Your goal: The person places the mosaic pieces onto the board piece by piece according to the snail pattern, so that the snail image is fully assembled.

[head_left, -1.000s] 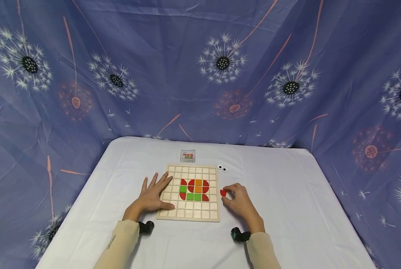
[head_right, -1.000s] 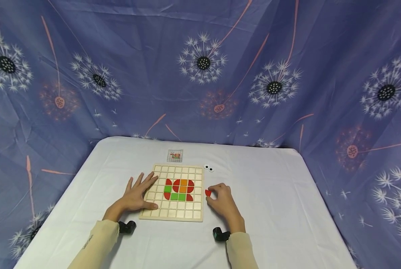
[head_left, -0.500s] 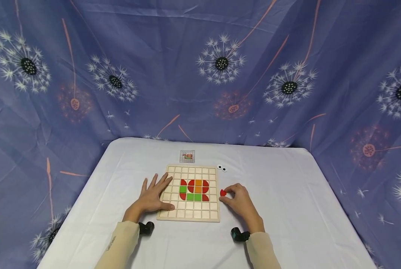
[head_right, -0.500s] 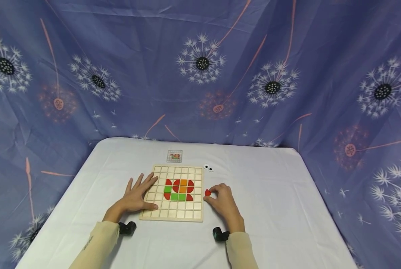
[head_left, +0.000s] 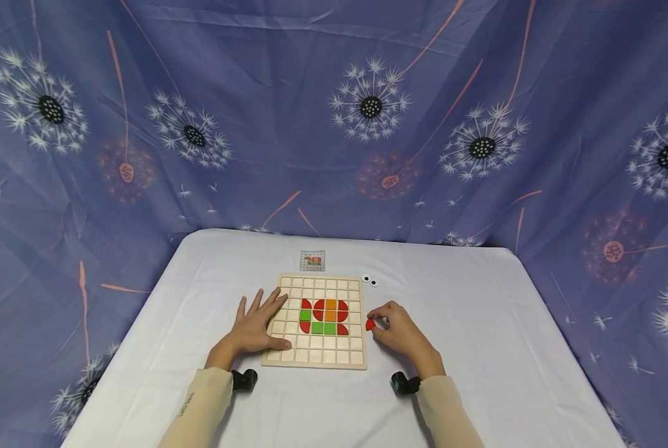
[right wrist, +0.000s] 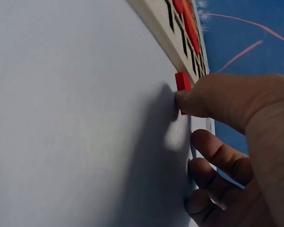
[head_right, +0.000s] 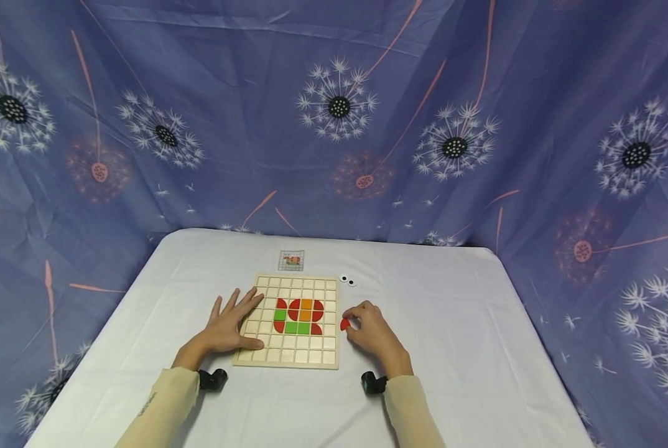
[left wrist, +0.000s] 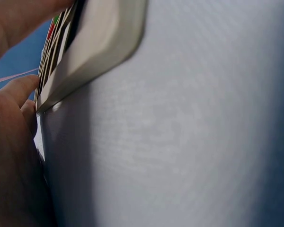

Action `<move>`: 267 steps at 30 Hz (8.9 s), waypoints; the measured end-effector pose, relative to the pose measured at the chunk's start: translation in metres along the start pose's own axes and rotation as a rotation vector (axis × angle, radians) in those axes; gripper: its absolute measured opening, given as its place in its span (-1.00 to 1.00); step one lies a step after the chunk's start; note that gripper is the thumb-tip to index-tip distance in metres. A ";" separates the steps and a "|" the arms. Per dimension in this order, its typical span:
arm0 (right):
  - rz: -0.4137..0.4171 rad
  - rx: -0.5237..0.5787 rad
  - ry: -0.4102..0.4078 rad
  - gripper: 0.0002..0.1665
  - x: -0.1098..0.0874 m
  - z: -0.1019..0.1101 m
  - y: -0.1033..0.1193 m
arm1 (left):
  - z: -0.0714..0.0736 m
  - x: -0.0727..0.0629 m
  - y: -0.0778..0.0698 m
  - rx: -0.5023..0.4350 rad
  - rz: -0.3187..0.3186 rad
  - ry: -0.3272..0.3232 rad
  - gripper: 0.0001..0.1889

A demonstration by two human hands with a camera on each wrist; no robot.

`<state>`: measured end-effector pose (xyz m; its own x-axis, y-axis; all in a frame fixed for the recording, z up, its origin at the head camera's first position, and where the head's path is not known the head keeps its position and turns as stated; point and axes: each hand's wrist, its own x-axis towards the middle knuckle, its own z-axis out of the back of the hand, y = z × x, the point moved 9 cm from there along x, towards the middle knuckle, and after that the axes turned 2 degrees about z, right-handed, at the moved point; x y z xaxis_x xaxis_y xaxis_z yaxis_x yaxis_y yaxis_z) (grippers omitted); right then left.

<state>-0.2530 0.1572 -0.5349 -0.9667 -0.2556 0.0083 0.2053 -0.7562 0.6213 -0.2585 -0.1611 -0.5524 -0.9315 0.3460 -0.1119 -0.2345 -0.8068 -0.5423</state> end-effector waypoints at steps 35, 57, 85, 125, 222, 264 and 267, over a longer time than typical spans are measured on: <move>0.302 -0.093 0.140 -0.69 0.070 -0.032 0.081 | 0.001 -0.002 0.000 -0.011 0.008 0.001 0.26; 0.361 -0.114 0.179 -0.65 0.099 -0.068 0.129 | 0.000 -0.001 0.001 -0.004 0.018 0.021 0.25; 0.341 -0.219 0.233 -0.65 0.107 -0.089 0.138 | 0.002 -0.001 -0.001 0.005 0.008 0.016 0.25; 0.023 0.019 -0.081 -0.33 0.091 0.028 -0.036 | 0.002 -0.002 -0.002 -0.013 0.008 -0.002 0.24; 0.315 -0.009 0.160 -0.68 0.121 -0.077 0.107 | -0.002 0.000 0.001 0.009 0.025 0.016 0.25; 0.028 -0.032 -0.039 -0.61 0.108 0.012 -0.022 | -0.002 0.000 -0.002 0.004 0.022 0.013 0.26; 0.004 -0.039 -0.041 -0.65 0.107 0.012 -0.022 | -0.001 -0.001 -0.002 -0.008 0.022 0.013 0.26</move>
<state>-0.3633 0.1538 -0.5380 -0.9713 -0.2340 0.0436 0.2140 -0.7784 0.5902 -0.2568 -0.1591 -0.5515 -0.9327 0.3345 -0.1345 -0.2120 -0.8106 -0.5458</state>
